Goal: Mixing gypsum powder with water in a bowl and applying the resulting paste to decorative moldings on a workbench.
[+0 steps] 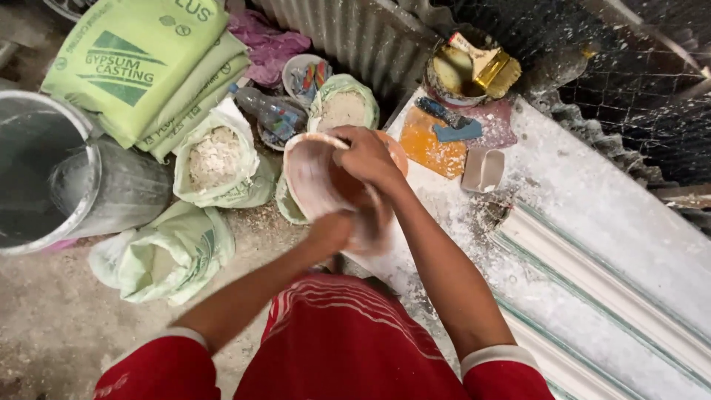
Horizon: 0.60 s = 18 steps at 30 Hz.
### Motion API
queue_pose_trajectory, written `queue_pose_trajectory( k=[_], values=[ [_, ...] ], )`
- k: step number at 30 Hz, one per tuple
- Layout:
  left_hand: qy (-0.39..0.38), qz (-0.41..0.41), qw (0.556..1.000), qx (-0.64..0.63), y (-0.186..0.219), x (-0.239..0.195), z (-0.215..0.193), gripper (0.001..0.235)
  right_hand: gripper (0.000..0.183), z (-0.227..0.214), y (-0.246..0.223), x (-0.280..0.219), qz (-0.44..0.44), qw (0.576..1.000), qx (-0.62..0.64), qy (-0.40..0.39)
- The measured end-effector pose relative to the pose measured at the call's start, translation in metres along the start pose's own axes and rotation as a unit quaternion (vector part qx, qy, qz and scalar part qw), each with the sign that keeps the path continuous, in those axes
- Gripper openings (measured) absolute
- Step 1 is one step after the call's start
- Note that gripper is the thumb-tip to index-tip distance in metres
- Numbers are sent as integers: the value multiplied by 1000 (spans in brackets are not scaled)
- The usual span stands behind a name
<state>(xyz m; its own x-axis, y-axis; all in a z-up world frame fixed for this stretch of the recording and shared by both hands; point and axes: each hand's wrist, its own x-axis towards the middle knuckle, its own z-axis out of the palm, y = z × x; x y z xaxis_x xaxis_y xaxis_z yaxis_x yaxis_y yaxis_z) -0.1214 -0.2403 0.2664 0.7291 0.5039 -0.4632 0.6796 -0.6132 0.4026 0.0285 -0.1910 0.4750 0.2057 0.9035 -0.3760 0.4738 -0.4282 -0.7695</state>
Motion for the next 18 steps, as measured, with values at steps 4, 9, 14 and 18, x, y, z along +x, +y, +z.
queue_pose_trajectory(
  k=[4,9,14,18],
  values=[
    [-7,76,995,-56,-29,13,21,26,46,16,10,-6,-17,1000,-20,7],
    [60,176,982,-20,21,-45,-24,39,47,-15,18,-30,0,992,-30,125],
    [26,188,970,-153,80,-57,-27,25,49,-4,32,-36,59,985,-150,54],
    [95,351,932,7,64,-34,-2,12,59,-2,-10,-50,92,980,-177,18]
  ],
)
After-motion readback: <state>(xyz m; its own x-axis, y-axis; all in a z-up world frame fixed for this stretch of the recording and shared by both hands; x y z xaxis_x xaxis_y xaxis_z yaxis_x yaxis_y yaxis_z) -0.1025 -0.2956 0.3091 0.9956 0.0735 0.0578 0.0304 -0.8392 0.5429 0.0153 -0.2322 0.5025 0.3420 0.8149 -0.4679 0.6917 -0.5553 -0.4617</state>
